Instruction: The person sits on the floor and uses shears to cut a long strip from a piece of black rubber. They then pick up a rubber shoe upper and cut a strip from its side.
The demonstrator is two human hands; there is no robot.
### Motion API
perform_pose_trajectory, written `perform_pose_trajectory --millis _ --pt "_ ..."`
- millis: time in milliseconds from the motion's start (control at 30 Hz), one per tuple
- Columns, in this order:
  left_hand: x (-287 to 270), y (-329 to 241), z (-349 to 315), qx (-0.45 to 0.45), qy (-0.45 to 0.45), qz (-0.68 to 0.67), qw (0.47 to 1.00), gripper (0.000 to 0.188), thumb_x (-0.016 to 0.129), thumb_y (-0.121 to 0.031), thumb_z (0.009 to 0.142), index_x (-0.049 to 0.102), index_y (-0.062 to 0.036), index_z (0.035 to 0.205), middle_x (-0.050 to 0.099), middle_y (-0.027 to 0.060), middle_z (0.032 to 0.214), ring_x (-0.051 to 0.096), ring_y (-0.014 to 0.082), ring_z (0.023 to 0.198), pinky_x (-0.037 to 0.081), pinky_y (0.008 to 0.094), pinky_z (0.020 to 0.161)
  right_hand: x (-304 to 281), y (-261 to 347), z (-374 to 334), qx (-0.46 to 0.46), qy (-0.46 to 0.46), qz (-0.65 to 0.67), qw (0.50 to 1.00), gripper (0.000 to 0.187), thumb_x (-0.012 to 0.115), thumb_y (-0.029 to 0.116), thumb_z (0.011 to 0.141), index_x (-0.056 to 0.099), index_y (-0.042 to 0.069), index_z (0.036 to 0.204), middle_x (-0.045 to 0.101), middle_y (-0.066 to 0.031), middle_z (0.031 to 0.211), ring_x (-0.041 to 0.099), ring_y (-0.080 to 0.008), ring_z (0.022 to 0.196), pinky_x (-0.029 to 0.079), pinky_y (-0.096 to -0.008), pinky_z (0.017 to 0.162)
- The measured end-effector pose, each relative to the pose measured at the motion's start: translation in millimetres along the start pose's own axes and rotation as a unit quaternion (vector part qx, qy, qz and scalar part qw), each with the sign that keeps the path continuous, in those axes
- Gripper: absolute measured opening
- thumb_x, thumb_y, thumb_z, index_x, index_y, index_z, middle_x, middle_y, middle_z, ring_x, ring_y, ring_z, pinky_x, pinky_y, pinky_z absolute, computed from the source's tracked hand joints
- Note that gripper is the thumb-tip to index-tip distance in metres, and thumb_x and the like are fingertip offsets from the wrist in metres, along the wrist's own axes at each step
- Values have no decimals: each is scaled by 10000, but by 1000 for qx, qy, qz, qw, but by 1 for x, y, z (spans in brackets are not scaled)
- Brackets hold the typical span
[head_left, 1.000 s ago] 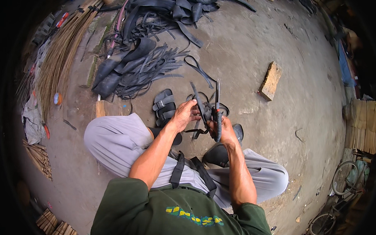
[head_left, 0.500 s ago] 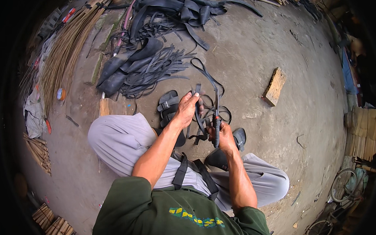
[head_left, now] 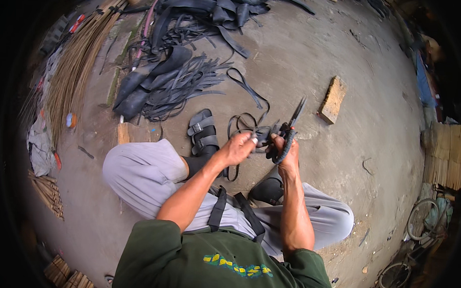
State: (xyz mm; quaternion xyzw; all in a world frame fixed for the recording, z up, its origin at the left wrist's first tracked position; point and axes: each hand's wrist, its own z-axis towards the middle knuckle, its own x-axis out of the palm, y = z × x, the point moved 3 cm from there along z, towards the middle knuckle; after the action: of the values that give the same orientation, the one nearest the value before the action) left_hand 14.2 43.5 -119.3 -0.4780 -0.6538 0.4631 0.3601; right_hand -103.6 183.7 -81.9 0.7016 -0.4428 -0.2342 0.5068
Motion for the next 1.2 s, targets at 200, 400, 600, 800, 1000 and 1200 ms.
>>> perform_pose_trajectory --millis 200,400,600,800,1000,1200 --pt "6 -3 -5 9 -6 92 996 306 516 -278 1088 580 -7 960 571 36 736 551 113 686 482 352 630 1 0 0 -6 16 -29 999 135 699 143 945 626 49 882 603 -33 690 579 -144 540 464 -302 485" --pt "-25 1 2 32 -149 6 988 299 500 -347 1098 505 -70 985 483 -19 740 452 74 623 408 294 540 11 7 -6 -27 40 -50 998 156 685 127 960 612 50 846 583 -17 643 570 -132 540 441 -294 494" --pt "-26 -5 6 13 -149 -97 984 207 503 -249 1091 541 -55 1030 540 -14 803 475 77 667 422 273 583 28 18 -18 -71 109 -68 989 110 674 75 958 634 25 869 602 -9 654 579 -113 568 448 -286 524" --pt "-15 -32 -2 32 -147 -129 980 226 559 -154 1058 683 23 990 657 -1 844 523 53 769 455 275 682 32 12 -17 -58 119 -72 989 123 713 72 945 624 44 866 591 9 655 577 -99 570 465 -274 524" --pt "-3 -36 -6 30 -108 -117 987 204 587 -164 1070 706 2 1078 626 -65 866 499 13 739 421 221 640 24 4 -11 -45 91 -77 992 136 693 104 970 626 42 869 596 -4 653 570 -104 570 443 -277 518" --pt "0 -29 -3 -7 -112 -84 990 201 601 -167 1058 706 5 1069 661 -46 883 542 21 756 445 224 641 22 8 -10 -18 104 -83 991 128 720 91 943 619 50 874 604 3 673 571 -91 572 439 -267 508"
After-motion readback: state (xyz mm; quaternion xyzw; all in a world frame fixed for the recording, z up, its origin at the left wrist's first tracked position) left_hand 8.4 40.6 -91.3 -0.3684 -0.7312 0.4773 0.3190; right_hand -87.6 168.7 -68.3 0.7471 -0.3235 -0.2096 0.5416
